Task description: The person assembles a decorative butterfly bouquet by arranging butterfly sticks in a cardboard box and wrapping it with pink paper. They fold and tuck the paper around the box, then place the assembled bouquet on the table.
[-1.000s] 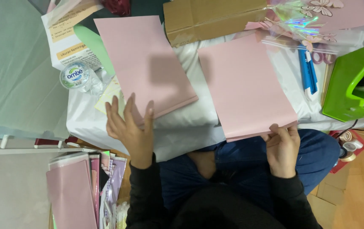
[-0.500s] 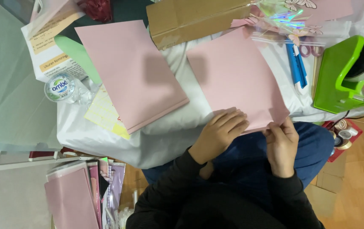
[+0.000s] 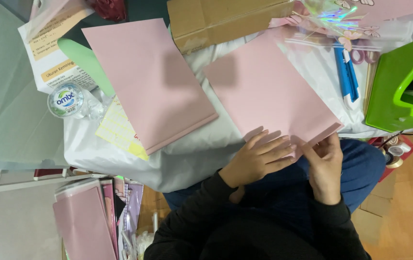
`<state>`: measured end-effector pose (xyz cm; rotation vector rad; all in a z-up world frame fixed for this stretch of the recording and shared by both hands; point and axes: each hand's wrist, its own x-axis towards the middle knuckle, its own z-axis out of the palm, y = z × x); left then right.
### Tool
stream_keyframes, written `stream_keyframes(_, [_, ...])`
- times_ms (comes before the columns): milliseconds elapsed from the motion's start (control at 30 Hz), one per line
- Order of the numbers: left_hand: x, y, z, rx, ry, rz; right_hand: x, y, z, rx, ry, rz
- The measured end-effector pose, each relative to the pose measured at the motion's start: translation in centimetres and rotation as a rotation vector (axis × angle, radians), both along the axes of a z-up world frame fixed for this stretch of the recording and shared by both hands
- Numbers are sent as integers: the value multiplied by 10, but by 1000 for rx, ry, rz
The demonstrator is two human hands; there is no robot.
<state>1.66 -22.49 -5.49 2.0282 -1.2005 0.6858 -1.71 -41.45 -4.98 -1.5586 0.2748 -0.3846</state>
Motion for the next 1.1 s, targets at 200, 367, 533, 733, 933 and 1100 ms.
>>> stream_keyframes(200, [-1,-2,-10,20,-7,-13,-12,-22,-50,-183,-30,16])
stream_keyframes(367, [2,-8,-25,-20,-20,-37,-7,-11,-24,-461,-105,30])
stream_keyframes(533, [11,-2,-22,-41,-25,-145,3,26,31,-834,-337,84])
stream_keyframes(733, [46,18,-28,-288,145,-16,13,9,14,-918,-375,238])
stream_keyframes(933, [90,7,21,-63,221,255,5,24,34,-840,-322,295])
stream_keyframes(1100, [95,-1,4,118,327,320,-3,22,20,-754,-361,301])
